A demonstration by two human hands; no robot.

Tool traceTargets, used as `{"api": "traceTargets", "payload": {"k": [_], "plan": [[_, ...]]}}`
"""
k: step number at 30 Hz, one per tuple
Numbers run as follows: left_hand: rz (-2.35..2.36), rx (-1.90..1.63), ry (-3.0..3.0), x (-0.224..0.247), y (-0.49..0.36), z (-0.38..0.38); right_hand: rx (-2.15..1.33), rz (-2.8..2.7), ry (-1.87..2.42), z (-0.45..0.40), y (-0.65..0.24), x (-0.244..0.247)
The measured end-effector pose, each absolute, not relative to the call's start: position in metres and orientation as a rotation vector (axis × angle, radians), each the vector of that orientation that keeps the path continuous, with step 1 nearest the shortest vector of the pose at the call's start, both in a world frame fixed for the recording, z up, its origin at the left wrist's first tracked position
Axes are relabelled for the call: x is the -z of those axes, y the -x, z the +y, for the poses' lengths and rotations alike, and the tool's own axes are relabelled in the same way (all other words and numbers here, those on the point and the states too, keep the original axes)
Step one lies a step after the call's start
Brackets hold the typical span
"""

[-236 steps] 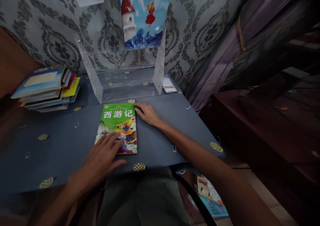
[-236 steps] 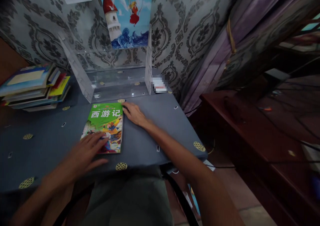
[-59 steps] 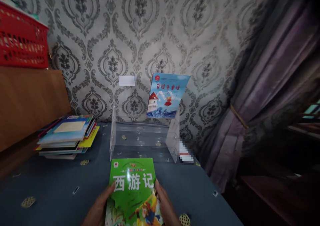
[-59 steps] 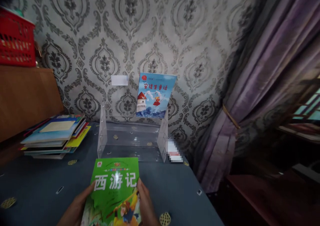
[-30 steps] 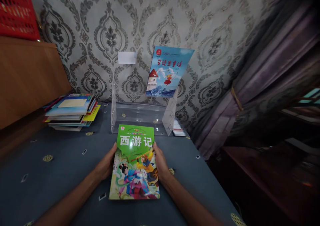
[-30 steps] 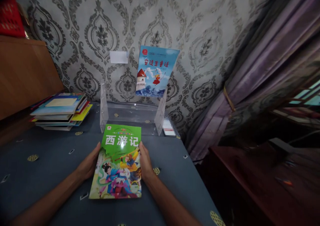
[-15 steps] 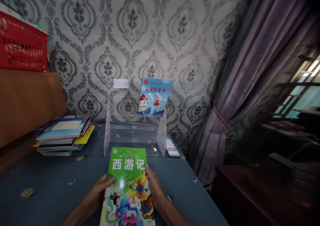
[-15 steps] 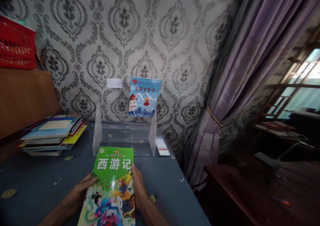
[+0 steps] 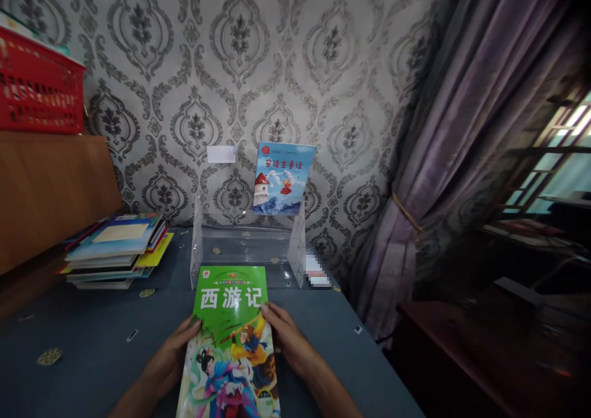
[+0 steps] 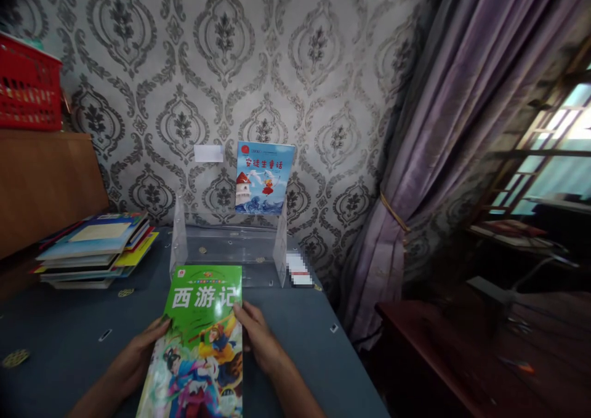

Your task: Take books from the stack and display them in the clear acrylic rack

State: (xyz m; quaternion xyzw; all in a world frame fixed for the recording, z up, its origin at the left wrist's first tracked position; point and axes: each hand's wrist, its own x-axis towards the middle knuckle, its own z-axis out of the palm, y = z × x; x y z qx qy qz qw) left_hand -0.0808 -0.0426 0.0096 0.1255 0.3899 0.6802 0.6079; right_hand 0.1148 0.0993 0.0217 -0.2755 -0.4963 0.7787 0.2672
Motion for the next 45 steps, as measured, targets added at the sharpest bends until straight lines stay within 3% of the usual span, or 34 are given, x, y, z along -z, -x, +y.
{"api": "traceTargets", "payload": {"k": [30, 45], "plan": [[0.834, -1.579, -0.352, 0.0, 0.086, -0.038, -2.211, -1.533, 0.587, 0.113, -0.117, -0.004], [0.877, -1.674, -0.433, -0.003, 0.089, -0.035, -2.05, -1.547, 0.569, 0.115, -0.113, -0.002]]}}
